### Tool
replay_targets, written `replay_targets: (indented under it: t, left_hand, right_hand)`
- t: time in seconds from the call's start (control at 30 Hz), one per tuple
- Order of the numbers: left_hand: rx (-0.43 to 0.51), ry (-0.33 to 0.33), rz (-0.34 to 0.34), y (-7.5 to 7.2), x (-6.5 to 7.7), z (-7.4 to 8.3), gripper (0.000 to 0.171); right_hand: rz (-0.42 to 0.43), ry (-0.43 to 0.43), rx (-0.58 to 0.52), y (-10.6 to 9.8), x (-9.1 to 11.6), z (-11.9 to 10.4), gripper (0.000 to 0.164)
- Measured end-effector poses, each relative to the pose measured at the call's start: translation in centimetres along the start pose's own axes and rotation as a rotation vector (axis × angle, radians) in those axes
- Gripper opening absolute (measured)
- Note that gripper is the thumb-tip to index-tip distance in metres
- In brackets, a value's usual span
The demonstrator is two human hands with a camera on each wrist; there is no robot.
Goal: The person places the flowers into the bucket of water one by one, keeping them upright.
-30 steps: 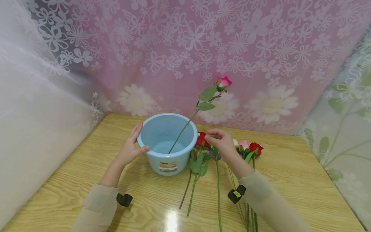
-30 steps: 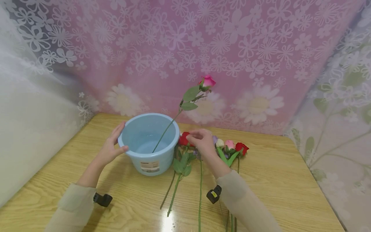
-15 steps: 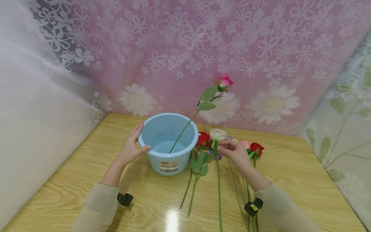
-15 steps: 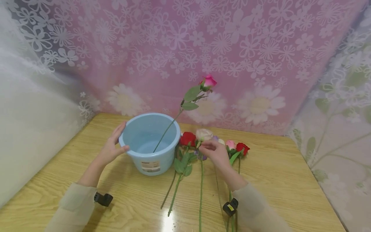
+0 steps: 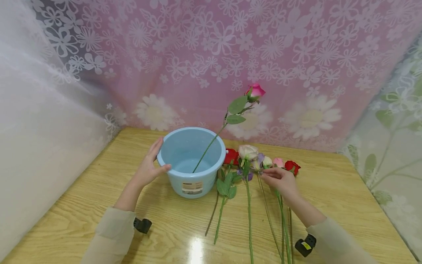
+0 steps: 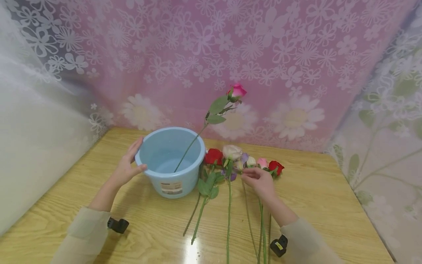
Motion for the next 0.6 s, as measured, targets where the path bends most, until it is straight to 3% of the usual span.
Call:
replay_targets:
  t: [0.07,0.3,0.5,0.6]
  left_hand:
    - [0.008,-0.006,-0.001,0.0,0.0,0.3,0.093]
    - [0.028,-0.002,0.004,-0.2,0.3,3.5,0.094]
    - [0.025,0.001,0.004,-0.1,0.2,3.5,0.097]
    - [0.033,0.006,0.002,-0.1,0.0,2.3,0.097]
  right_hand:
    - [0.003,0.01,0.007,-0.5,0.2,0.3,0.044]
    - [0.007,0.032,0.028,-1.9,0.6,1.1,0.045]
    - [0.001,0.035,0.052,-3.1,1.0,2.1,0.048]
    - [0.011,0.035,0.077,-3.8,1.2,2.7,0.05]
Point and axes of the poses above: each hand's wrist, its own x-axis away from the middle knuckle, its own y-axis out of the palm, z = x × y, the point moved 5 cm from there along -x, towards the middle knuckle, and after that the axes turned 13 degrees about z, right-handed, at the moved point
